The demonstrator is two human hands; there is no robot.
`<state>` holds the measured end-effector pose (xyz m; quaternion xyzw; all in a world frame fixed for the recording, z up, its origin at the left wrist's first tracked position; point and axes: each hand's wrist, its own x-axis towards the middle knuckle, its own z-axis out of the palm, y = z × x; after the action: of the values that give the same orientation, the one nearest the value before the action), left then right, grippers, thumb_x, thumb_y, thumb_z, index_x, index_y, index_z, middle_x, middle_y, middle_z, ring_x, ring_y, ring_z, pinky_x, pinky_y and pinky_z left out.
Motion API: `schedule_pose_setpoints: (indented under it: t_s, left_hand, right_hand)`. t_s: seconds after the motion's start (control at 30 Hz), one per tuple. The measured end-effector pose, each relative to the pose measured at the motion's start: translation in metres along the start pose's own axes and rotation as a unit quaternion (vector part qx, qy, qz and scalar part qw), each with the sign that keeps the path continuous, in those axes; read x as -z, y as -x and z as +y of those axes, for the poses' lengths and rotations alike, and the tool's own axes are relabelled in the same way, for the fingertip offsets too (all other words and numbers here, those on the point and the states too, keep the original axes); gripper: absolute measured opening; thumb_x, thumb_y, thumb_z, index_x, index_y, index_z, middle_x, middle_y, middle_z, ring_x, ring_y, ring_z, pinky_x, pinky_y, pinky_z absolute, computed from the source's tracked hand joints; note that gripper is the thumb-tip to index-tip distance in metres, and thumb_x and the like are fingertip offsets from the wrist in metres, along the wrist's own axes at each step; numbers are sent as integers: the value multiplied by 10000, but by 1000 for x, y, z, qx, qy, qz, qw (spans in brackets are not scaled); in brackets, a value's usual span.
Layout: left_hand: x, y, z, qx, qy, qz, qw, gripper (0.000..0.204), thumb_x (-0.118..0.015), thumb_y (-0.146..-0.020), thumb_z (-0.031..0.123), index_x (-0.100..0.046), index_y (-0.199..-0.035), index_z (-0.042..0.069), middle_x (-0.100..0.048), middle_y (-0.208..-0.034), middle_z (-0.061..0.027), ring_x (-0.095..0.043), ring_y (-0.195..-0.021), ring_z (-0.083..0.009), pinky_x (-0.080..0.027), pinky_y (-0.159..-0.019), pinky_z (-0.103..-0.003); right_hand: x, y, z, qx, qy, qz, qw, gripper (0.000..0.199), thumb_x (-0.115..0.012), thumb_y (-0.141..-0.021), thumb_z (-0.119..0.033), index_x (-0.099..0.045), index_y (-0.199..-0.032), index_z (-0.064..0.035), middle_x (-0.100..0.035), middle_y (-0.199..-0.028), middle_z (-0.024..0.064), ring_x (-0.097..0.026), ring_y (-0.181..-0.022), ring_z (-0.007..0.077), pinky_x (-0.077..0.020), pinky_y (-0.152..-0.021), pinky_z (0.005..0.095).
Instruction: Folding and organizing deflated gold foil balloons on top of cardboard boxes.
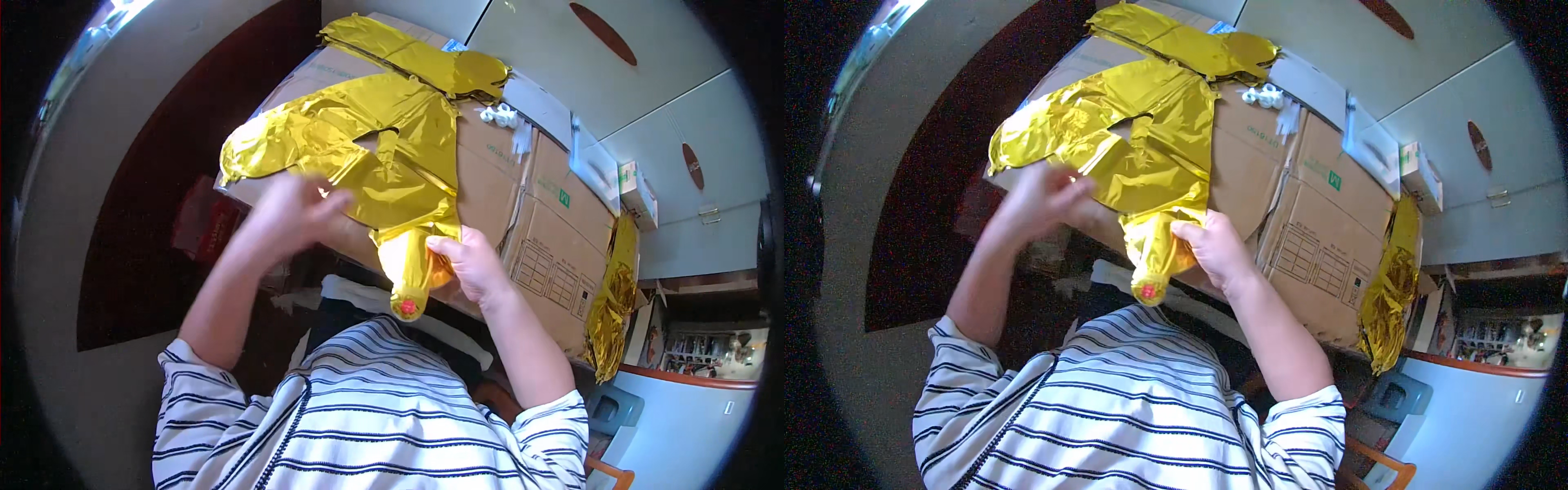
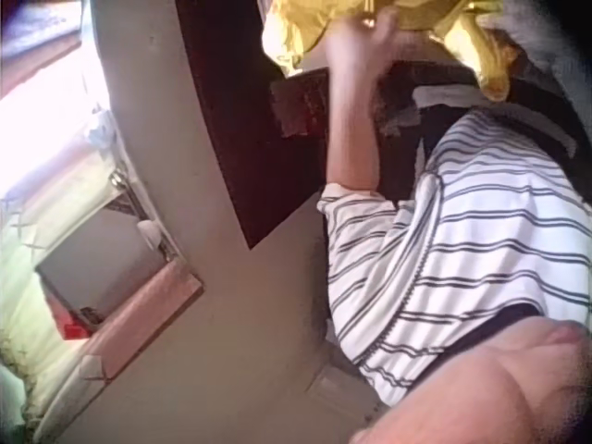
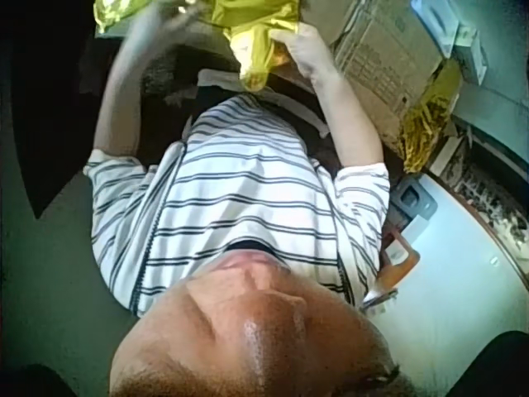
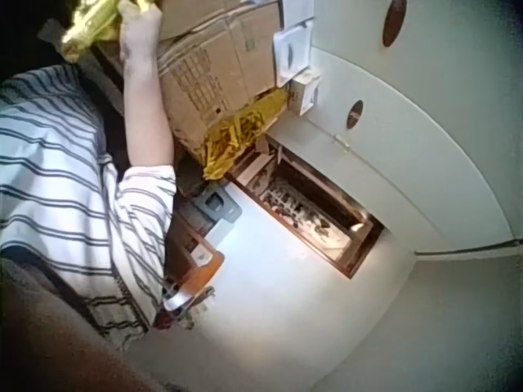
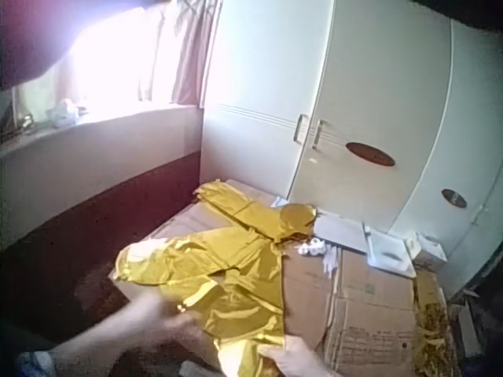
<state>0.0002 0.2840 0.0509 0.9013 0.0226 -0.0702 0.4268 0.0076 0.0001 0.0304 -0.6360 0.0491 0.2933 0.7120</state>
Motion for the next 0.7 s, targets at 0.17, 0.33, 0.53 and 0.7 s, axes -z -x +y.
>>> schedule_pose_setpoints:
  t_s: [0.17,0.33,0.53,0.7]
  left_hand:
    - [59,-75,-86,-37,-361,236,902,730,-761,-776,535,-619,-1312,60,-565,-1370,-194,-513,-1291,-365,-445,-1062,-452]
    - [69,-77,-76,48,-273,135,951,695,-763,-760,510,-639,-1282,69,-583,-1328,-194,-537,-1246,-363,-451,-1058,-448]
    - [84,-75,-84,146,-263,142,943,587,-759,-761,499,-682,-1179,94,-627,-1263,-179,-577,-1188,-356,-469,-1033,-443]
    - [75,-84,-83,86,-327,186,922,550,-738,-801,483,-688,-1212,121,-651,-1207,-161,-595,-1167,-352,-482,-988,-452]
  right_hand:
    - [21,6,17,0,3,11,1000,226,-600,-943,-35,-651,-1142,61,-714,-1063,91,-688,-908,157,-551,-834,295]
    - [7,9,13,-8,37,21,999,223,-598,-952,-17,-657,-1160,34,-709,-1037,57,-673,-877,132,-550,-817,287]
    - [-8,-19,18,28,58,-2,998,220,-612,-952,-42,-652,-1144,57,-714,-1015,66,-668,-860,129,-550,-799,297]
    - [7,-30,18,66,113,37,991,211,-641,-947,-67,-661,-1118,55,-721,-1000,79,-664,-837,127,-548,-774,297]
